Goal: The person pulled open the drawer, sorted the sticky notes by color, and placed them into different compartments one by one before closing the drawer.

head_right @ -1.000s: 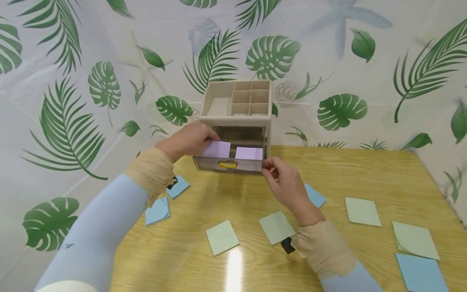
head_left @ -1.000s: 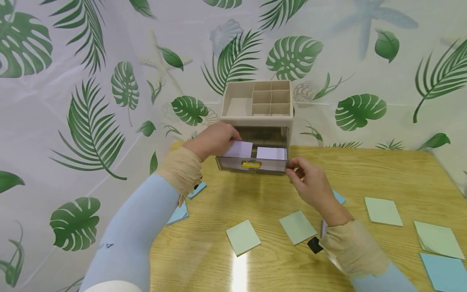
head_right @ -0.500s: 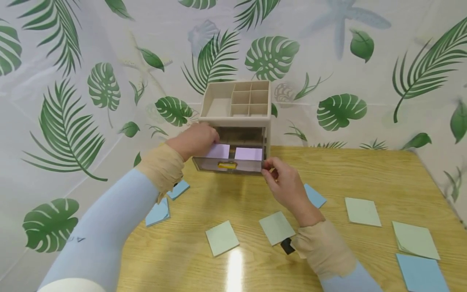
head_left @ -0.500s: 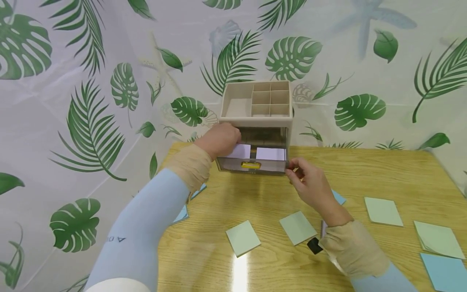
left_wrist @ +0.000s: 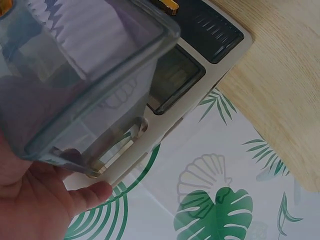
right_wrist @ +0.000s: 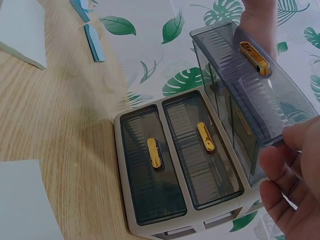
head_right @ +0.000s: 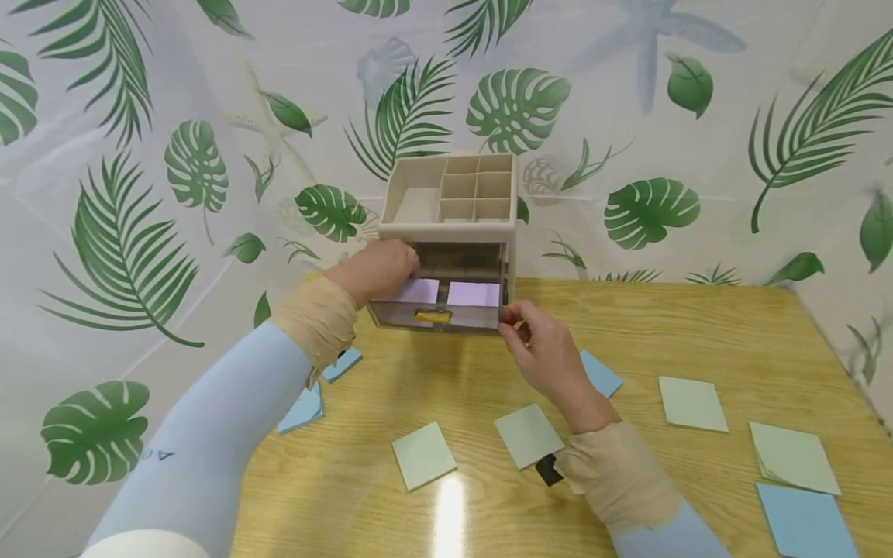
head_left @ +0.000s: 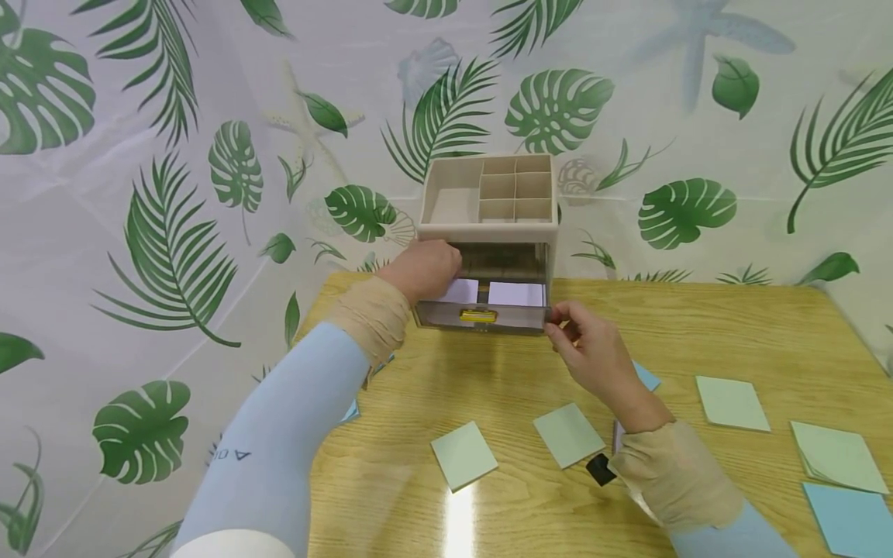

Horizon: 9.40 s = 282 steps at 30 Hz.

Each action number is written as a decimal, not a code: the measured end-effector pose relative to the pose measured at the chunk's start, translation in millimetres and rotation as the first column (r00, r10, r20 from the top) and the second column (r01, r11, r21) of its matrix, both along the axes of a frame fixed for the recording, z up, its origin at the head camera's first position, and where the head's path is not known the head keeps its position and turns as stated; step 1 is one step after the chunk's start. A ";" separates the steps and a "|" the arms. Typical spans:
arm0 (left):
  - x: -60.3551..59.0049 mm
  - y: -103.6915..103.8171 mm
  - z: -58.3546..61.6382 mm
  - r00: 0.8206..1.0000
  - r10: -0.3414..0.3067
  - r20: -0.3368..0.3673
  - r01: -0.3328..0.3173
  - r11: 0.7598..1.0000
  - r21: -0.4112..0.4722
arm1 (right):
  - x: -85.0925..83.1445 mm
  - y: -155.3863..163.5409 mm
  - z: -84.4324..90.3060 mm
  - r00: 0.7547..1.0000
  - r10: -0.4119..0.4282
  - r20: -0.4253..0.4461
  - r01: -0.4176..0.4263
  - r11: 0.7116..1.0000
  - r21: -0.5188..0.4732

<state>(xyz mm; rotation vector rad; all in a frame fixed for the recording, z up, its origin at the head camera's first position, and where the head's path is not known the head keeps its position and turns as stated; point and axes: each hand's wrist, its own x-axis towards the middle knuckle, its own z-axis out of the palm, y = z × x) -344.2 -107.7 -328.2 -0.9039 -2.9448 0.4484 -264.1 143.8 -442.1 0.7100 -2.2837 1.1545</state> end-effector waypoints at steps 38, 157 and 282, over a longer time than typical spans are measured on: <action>61.7 -39.6 -21.7 0.995 0.101 0.016 -0.057 0.416 0.908 | 40.5 57.3 6.8 0.985 -0.087 0.147 0.054 0.975 0.215; 81.1 -58.1 -115.0 0.976 0.124 0.180 -0.186 0.034 0.982 | 85.0 123.2 -41.8 0.786 -0.053 0.616 -0.026 0.993 0.119; 98.6 -46.1 -95.6 0.974 0.124 0.189 -0.182 -0.061 0.981 | -70.8 -118.5 99.4 0.901 -0.088 0.425 -0.167 0.833 0.527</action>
